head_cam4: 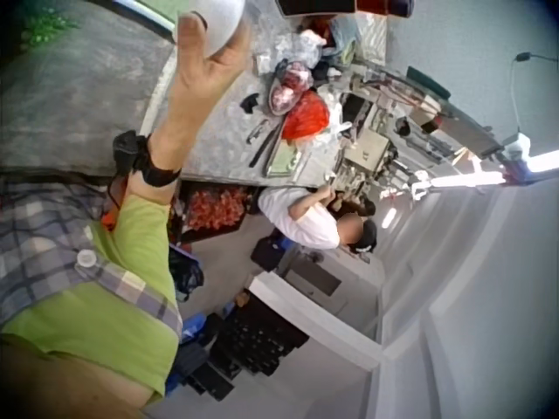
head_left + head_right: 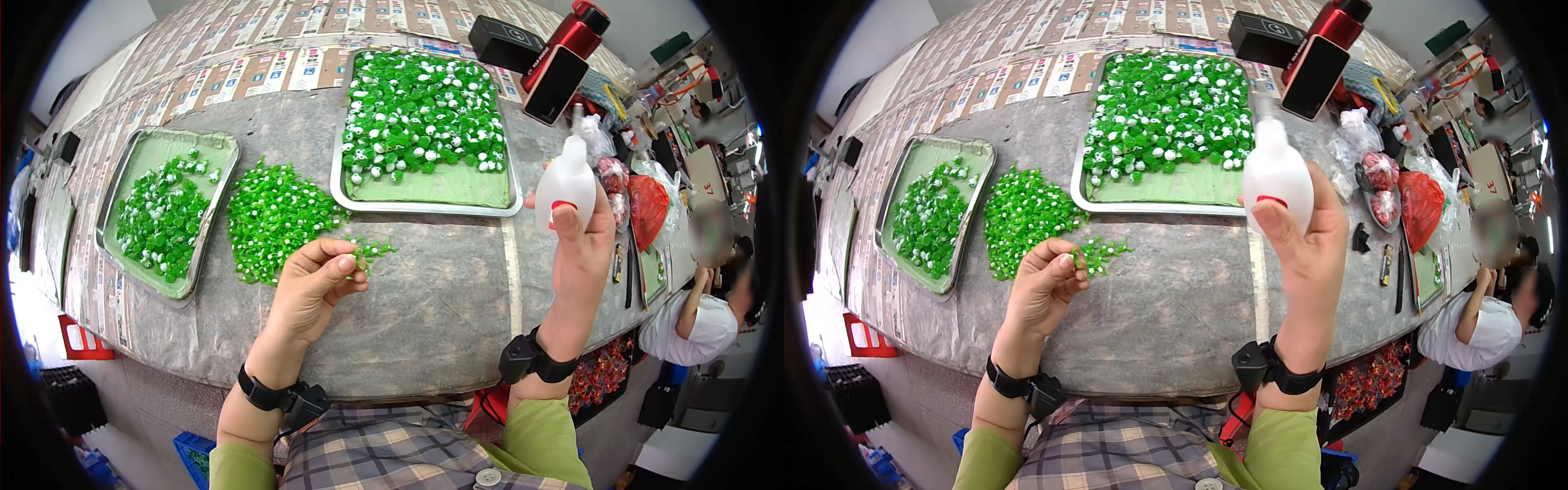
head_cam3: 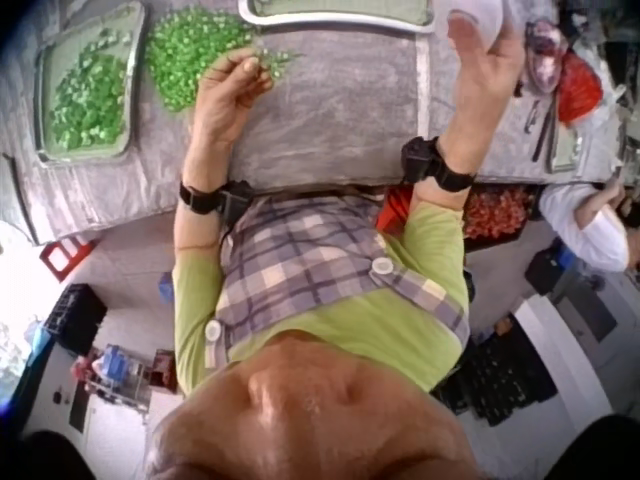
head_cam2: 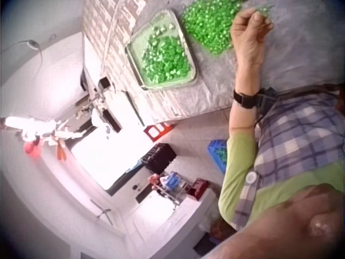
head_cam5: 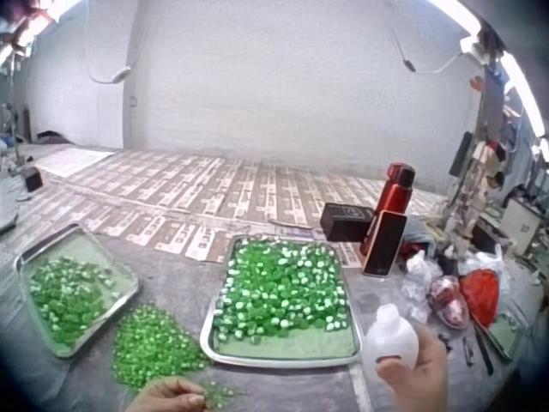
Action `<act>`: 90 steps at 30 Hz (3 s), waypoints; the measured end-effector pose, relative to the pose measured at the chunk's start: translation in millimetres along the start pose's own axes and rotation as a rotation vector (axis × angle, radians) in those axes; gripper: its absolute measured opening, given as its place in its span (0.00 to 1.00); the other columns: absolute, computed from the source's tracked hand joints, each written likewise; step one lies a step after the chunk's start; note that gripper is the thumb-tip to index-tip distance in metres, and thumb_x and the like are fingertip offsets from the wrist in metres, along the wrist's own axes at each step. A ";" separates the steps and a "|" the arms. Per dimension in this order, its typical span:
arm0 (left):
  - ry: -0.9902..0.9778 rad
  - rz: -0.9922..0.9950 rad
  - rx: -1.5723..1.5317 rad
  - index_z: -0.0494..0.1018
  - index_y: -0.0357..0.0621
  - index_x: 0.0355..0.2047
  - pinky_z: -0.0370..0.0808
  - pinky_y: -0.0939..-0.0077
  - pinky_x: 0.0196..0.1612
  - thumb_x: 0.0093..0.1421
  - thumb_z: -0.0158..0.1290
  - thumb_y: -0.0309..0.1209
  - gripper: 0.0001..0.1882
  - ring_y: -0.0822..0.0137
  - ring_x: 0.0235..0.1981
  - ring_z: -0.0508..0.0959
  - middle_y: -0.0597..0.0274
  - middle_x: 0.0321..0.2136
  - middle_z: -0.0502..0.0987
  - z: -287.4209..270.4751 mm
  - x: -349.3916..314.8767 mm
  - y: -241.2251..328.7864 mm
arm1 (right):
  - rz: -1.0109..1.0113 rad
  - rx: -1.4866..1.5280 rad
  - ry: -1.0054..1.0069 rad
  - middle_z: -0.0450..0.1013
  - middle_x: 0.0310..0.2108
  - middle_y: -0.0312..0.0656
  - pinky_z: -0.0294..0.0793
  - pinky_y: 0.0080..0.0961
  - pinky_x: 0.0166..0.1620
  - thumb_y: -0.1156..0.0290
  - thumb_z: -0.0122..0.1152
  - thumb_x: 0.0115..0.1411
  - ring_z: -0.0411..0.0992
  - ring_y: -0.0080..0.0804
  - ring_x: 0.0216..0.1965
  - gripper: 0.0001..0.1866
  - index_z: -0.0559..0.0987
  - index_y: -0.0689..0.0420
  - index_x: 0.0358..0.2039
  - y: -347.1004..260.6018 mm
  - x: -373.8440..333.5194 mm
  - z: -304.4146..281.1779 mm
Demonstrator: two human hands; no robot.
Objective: The person picks up a green plastic piece, applies glue to it from a bottle, and presses a white plastic piece onto the glue before placing the assembled item onto a tray.
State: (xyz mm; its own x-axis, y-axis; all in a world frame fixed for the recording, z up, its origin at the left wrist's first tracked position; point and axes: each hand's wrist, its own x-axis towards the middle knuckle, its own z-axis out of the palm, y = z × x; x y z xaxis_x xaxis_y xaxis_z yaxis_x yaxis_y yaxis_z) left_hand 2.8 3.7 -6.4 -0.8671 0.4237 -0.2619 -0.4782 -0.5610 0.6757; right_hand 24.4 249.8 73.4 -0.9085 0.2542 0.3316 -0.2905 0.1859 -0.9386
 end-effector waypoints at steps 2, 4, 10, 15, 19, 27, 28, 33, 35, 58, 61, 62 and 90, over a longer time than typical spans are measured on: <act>0.016 -0.007 0.003 0.69 0.40 0.32 0.74 0.81 0.30 0.51 0.49 0.25 0.07 0.72 0.25 0.73 0.61 0.24 0.73 -1.1 -0.1 -0.1 | -0.110 0.064 0.058 0.67 0.29 0.35 0.64 0.13 0.34 0.63 0.64 0.42 0.67 0.20 0.30 0.22 0.68 0.62 0.34 0.2 -4.6 13.9; 0.003 -0.041 -0.022 0.69 0.39 0.32 0.74 0.82 0.30 0.51 0.49 0.25 0.07 0.72 0.25 0.73 0.61 0.25 0.73 -0.4 0.1 0.2 | -0.074 0.111 0.039 0.66 0.27 0.33 0.64 0.11 0.31 0.64 0.67 0.38 0.65 0.16 0.27 0.23 0.68 0.61 0.31 -0.7 -9.1 27.6; -0.025 -0.045 -0.030 0.68 0.40 0.30 0.74 0.81 0.29 0.51 0.50 0.26 0.06 0.73 0.25 0.73 0.63 0.23 0.72 -1.9 0.8 1.4 | -0.251 0.146 0.059 0.64 0.24 0.33 0.63 0.13 0.25 0.65 0.70 0.33 0.64 0.17 0.24 0.23 0.69 0.60 0.28 2.6 -22.1 51.8; -0.024 -0.050 -0.033 0.68 0.40 0.29 0.74 0.81 0.29 0.50 0.50 0.27 0.06 0.74 0.24 0.73 0.64 0.23 0.72 -3.6 1.0 0.4 | -0.381 -0.132 -0.014 0.65 0.22 0.37 0.64 0.17 0.24 0.62 0.70 0.33 0.65 0.23 0.22 0.23 0.69 0.60 0.26 4.4 -26.0 53.3; -0.014 -0.048 -0.028 0.68 0.40 0.29 0.74 0.81 0.28 0.50 0.50 0.27 0.05 0.74 0.24 0.73 0.64 0.22 0.72 -2.6 0.3 0.4 | -0.355 -0.134 -0.064 0.66 0.21 0.38 0.65 0.17 0.24 0.63 0.70 0.33 0.67 0.24 0.22 0.23 0.69 0.60 0.26 5.2 -26.6 57.0; -0.018 -0.052 -0.021 0.68 0.40 0.28 0.74 0.82 0.28 0.50 0.50 0.27 0.05 0.74 0.23 0.73 0.64 0.22 0.72 -2.3 -0.7 1.6 | -0.397 -0.190 -0.085 0.67 0.21 0.39 0.65 0.18 0.23 0.64 0.70 0.33 0.67 0.26 0.21 0.23 0.69 0.60 0.26 4.3 -25.5 59.4; -0.021 -0.056 -0.020 0.68 0.41 0.28 0.74 0.82 0.28 0.50 0.50 0.27 0.05 0.74 0.23 0.73 0.64 0.22 0.72 -1.9 -0.3 1.4 | -0.397 -0.193 -0.084 0.67 0.21 0.39 0.65 0.18 0.23 0.64 0.70 0.33 0.67 0.26 0.21 0.23 0.69 0.60 0.26 4.1 -25.2 59.1; -0.025 -0.058 -0.021 0.68 0.41 0.28 0.74 0.82 0.27 0.50 0.50 0.27 0.05 0.74 0.23 0.74 0.64 0.21 0.72 -1.3 0.6 1.1 | -0.397 -0.217 -0.099 0.67 0.21 0.39 0.65 0.18 0.23 0.64 0.70 0.33 0.67 0.27 0.21 0.22 0.69 0.60 0.26 4.7 -24.6 59.6; -0.021 -0.056 -0.021 0.68 0.41 0.28 0.74 0.82 0.27 0.50 0.50 0.28 0.05 0.73 0.22 0.74 0.63 0.21 0.73 -0.9 0.5 1.4 | -0.392 -0.212 -0.091 0.67 0.21 0.39 0.65 0.17 0.23 0.64 0.70 0.33 0.67 0.26 0.21 0.22 0.69 0.60 0.26 4.7 -24.9 59.2; 0.039 0.106 0.104 0.69 0.40 0.29 0.72 0.81 0.31 0.49 0.51 0.25 0.06 0.75 0.26 0.72 0.65 0.24 0.72 0.6 -0.7 0.2 | -0.356 -0.164 -0.065 0.67 0.20 0.39 0.64 0.16 0.22 0.66 0.69 0.34 0.67 0.24 0.20 0.20 0.70 0.61 0.25 6.0 -26.7 56.2; 0.043 0.129 0.106 0.69 0.40 0.29 0.72 0.80 0.31 0.49 0.51 0.24 0.06 0.75 0.26 0.72 0.65 0.24 0.72 1.3 -0.7 0.6 | -0.359 -0.194 -0.071 0.67 0.20 0.39 0.64 0.16 0.22 0.66 0.69 0.34 0.67 0.24 0.20 0.20 0.70 0.61 0.25 7.4 -26.4 57.1; 0.044 0.135 0.105 0.69 0.40 0.29 0.72 0.80 0.31 0.49 0.51 0.24 0.06 0.75 0.26 0.72 0.65 0.24 0.72 1.5 -0.8 0.7 | -0.375 -0.186 -0.063 0.67 0.20 0.39 0.65 0.16 0.22 0.66 0.69 0.34 0.67 0.24 0.20 0.20 0.70 0.61 0.25 8.1 -25.6 58.1; 0.131 0.119 0.085 0.68 0.40 0.29 0.72 0.80 0.29 0.49 0.51 0.25 0.06 0.75 0.23 0.72 0.66 0.21 0.71 5.8 -1.9 3.0 | 0.355 -0.153 0.220 0.67 0.38 0.43 0.64 0.20 0.42 0.80 0.55 0.46 0.65 0.25 0.39 0.21 0.61 0.62 0.41 96.2 -24.1 -108.6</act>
State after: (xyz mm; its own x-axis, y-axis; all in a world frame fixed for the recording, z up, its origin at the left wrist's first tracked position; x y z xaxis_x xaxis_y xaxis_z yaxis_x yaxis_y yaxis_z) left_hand 3.9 5.4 0.1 -0.9303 0.2586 -0.2603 -0.3624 -0.5371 0.7617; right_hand 50.9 364.7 -14.5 -0.8537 0.5205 0.0196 0.0903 0.1849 -0.9786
